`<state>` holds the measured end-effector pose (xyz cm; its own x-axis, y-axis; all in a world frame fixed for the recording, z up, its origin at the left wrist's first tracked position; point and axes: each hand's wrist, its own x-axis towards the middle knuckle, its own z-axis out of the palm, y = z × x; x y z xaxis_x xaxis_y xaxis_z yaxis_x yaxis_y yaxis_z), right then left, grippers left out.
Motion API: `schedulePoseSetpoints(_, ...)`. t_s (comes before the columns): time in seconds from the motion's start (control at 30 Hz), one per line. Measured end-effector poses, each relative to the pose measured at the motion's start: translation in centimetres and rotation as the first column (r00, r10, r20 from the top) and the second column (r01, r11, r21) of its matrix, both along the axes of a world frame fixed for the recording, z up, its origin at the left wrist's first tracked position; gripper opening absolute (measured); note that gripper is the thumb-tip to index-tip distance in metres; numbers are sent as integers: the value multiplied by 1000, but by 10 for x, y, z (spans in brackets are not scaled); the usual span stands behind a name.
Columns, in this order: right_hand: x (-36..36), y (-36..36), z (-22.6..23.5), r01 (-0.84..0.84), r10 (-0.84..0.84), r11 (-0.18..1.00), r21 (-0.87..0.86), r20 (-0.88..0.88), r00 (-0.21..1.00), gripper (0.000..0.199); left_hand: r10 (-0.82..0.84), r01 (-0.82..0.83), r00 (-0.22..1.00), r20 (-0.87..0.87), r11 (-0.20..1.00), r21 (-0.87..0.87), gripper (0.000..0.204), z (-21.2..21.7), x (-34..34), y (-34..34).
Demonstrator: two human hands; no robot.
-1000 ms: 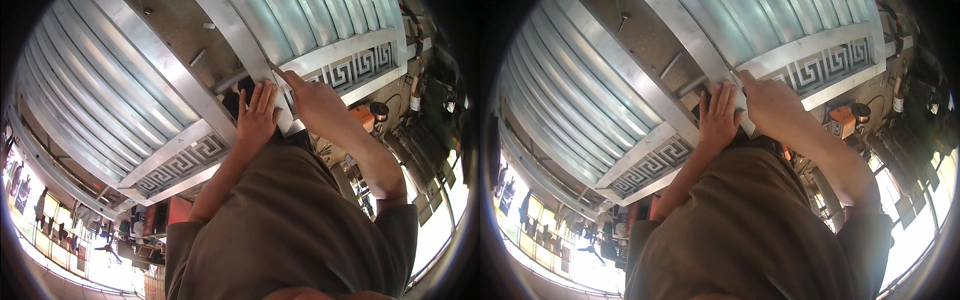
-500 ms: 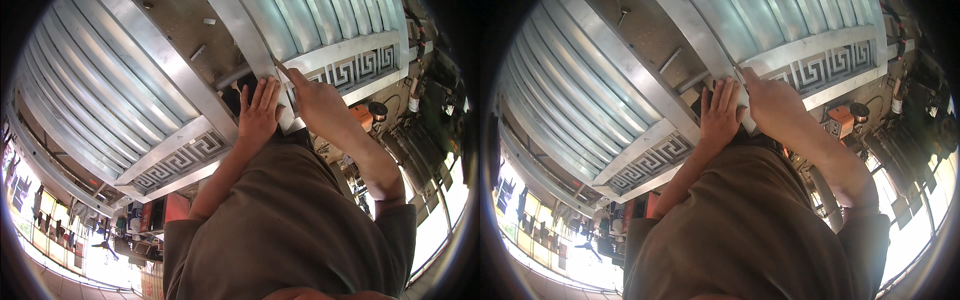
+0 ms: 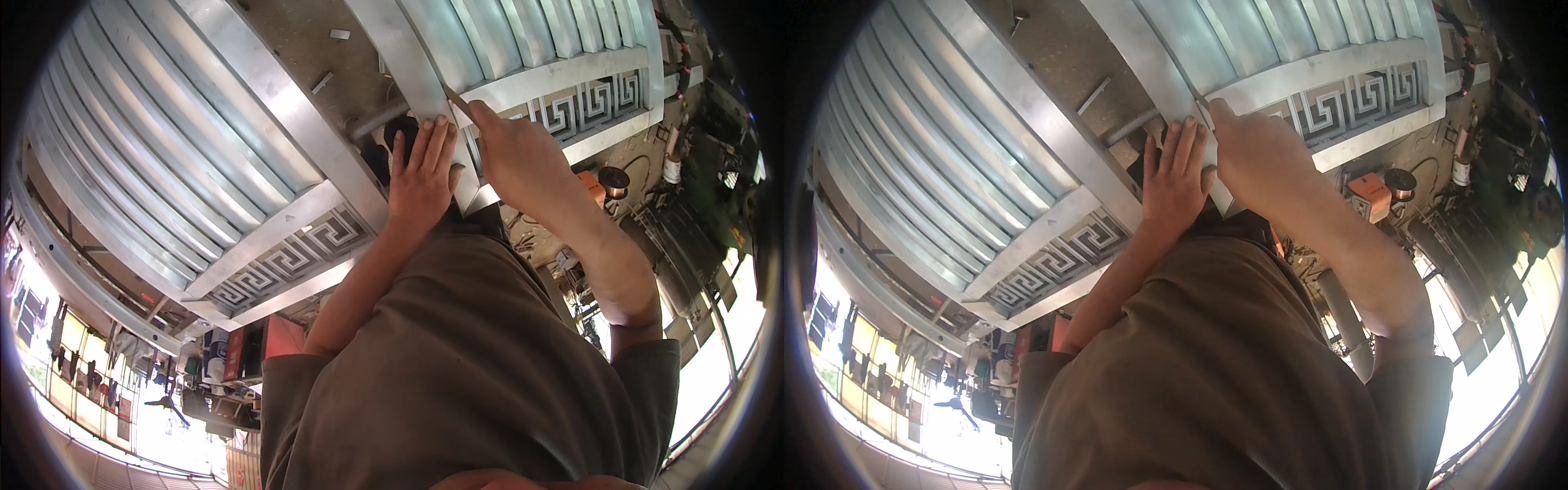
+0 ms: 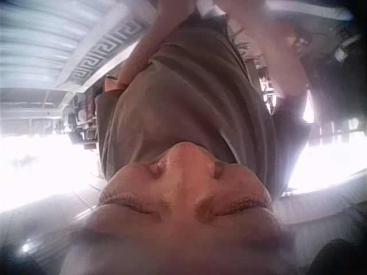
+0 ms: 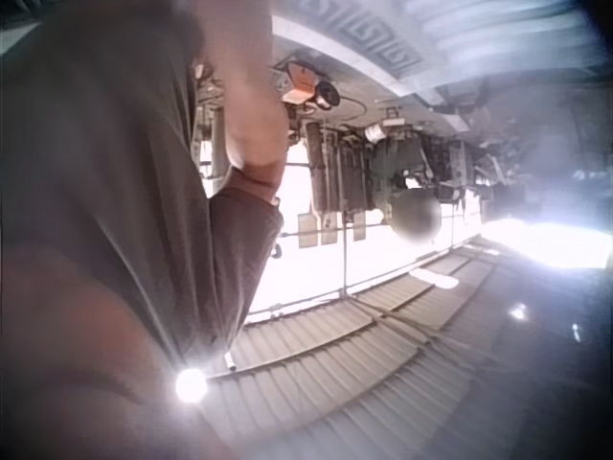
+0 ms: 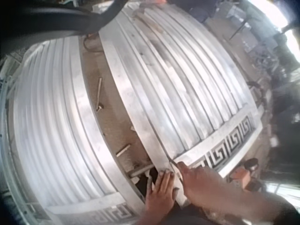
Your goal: The person assembles a large metal panel with a Greek key pattern, using a pneumatic nail gun to fasten components and a metal file to smooth edges. The person positions the panel, fastens it, and then files the edges to ensure a smooth finish.
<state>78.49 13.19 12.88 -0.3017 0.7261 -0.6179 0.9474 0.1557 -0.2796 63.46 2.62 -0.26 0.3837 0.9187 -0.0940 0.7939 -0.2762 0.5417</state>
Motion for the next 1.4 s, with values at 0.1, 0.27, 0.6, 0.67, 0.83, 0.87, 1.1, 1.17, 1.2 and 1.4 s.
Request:
schedulePoseSetpoints(0.1, -1, -1, 1, -44, 44, 997, 67, 1, 999, 46, 22, -22, 1000, 5, 1000, 11, 72, 2, 0, -1)
schedulePoseSetpoints(0.27, -2, 3, 4, -2, 3, 1000, 29, -43, 999, 43, 50, -50, 999, 3, 999, 11, 73, 5, 1, 0)
schedulePoseSetpoints(0.6, -1, -12, 3, 73, -73, 997, 8, -28, 997, 36, 65, -66, 997, 45, 998, 21, 72, 4, 0, -5)
schedulePoseSetpoints(0.67, 1, -13, 0, 38, -37, 998, 54, -18, 999, 33, 69, -70, 997, 34, 997, 24, 73, 3, 1, -3)
schedulePoseSetpoints(0.83, 6, -14, -3, 17, -14, 996, 93, -44, 999, 30, 60, -61, 997, 46, 998, 19, 74, 2, -1, -5)
schedulePoseSetpoints(0.87, 6, -13, -3, 24, -19, 995, 98, -48, 999, 30, 59, -60, 997, 50, 998, 22, 75, 2, -1, -5)
schedulePoseSetpoints(1.1, 3, -16, -3, 47, -47, 999, 7, 34, 998, 40, 63, -63, 997, 45, 998, -2, 74, 3, 1, -5)
schedulePoseSetpoints(1.17, -2, -22, -3, 35, -32, 999, -27, 96, 995, 47, 49, -49, 999, 19, 999, -20, 73, 5, 0, -5)
schedulePoseSetpoints(1.2, -2, -23, -3, 76, -77, 997, 16, 49, 996, 44, 40, -40, 999, 10, 999, -30, 73, 6, 0, -5)
schedulePoseSetpoints(1.4, 8, -13, 5, 361, -364, 931, -47, -156, 918, 37, 44, -44, 999, -2, 999, -16, 74, 4, -1, -3)
